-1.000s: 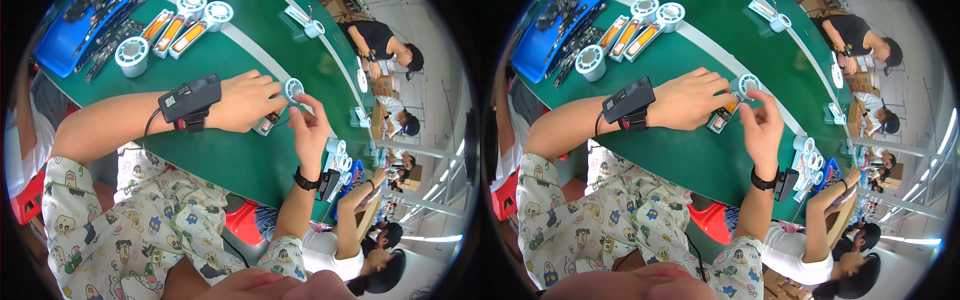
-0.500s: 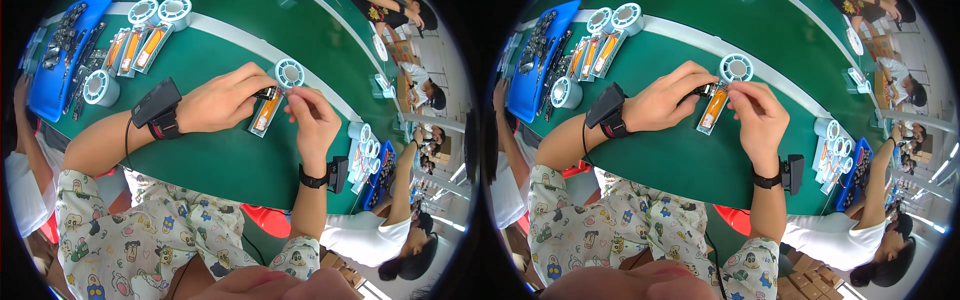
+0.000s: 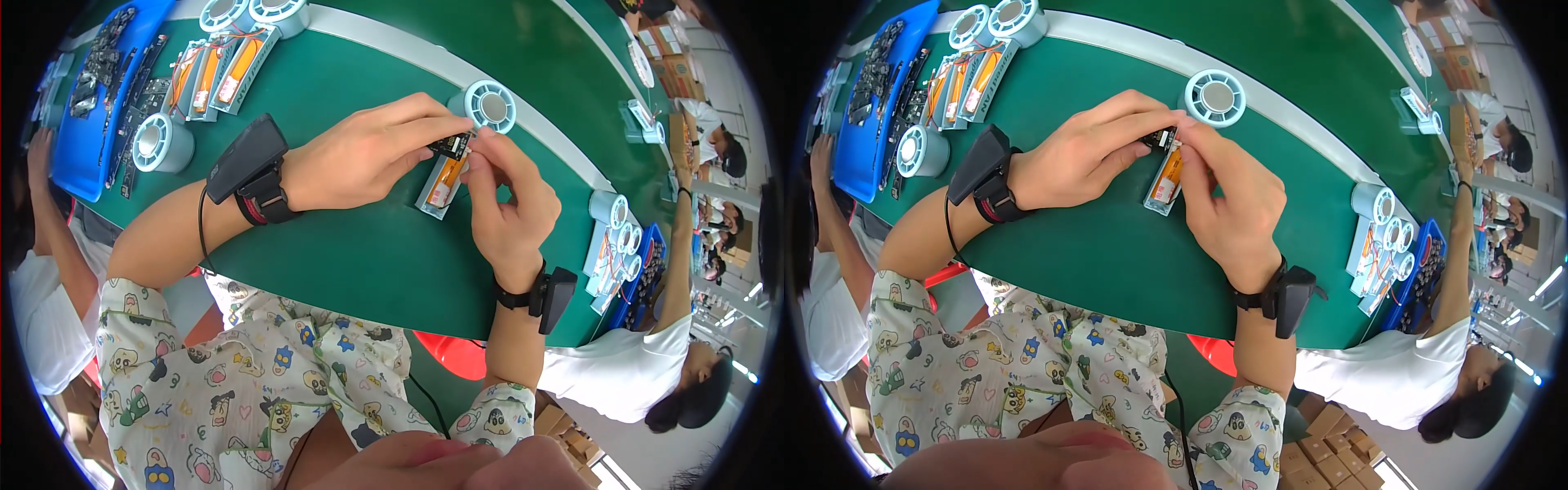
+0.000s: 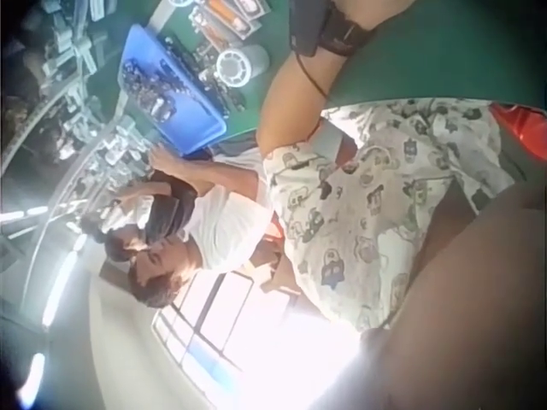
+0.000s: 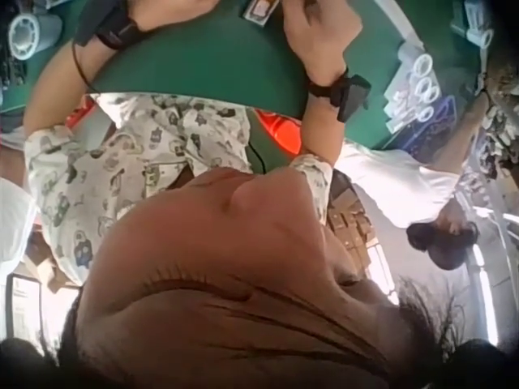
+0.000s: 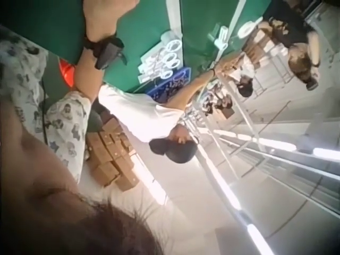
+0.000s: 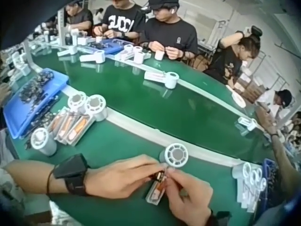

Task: The person assembles a handheld fan by connecting wires to a circuit board and inserting it into the plastic housing. They then peel the backing from an adhesive strip, press it onto the board, and set the unit aside.

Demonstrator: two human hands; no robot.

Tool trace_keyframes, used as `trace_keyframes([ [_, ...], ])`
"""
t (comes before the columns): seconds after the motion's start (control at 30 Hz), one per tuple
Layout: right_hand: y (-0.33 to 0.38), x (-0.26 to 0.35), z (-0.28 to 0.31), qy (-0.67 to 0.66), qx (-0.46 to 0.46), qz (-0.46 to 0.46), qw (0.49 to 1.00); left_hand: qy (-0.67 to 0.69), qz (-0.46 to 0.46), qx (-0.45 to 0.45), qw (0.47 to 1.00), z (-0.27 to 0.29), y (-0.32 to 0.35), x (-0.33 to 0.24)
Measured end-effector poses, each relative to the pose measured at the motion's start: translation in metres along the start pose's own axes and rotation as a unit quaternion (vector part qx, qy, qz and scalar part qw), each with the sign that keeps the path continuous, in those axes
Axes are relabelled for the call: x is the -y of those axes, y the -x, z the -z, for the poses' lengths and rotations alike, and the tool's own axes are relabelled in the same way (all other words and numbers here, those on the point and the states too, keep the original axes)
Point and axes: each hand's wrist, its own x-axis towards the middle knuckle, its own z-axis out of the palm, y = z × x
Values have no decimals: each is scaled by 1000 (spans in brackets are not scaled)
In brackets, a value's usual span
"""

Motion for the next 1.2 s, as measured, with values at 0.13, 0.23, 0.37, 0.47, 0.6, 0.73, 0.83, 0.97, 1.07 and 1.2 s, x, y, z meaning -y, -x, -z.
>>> trace_keyframes([
  [0.13,4,0,1,-73,-7,-55,996,-5,-6,5,1000,0,2,1],
  [0.23,2,10,1,-134,-18,-130,982,-11,-10,-3,1000,0,3,1],
  [0.37,3,25,-3,-197,-44,-245,948,-41,-17,-16,999,-3,6,2],
  [0.47,3,27,-5,-164,-49,-250,953,-94,-31,-21,995,-4,7,0],
  [0.6,9,20,-7,-22,-25,-112,993,-169,-56,-25,984,-5,7,-1],
  [0.73,13,25,-14,-22,-48,-118,992,-204,-75,-20,976,-6,7,-4],
  [0.83,11,26,-17,-127,-71,-197,970,-228,-86,-28,969,-4,8,-5],
  [0.97,3,19,3,12,-39,-100,994,-207,-106,-33,972,2,8,-1],
  [1.07,-7,17,8,46,15,-90,995,-211,-128,-37,968,7,6,-1],
  [1.2,-11,20,12,87,39,-78,992,-172,-83,-38,981,9,7,-2],
])
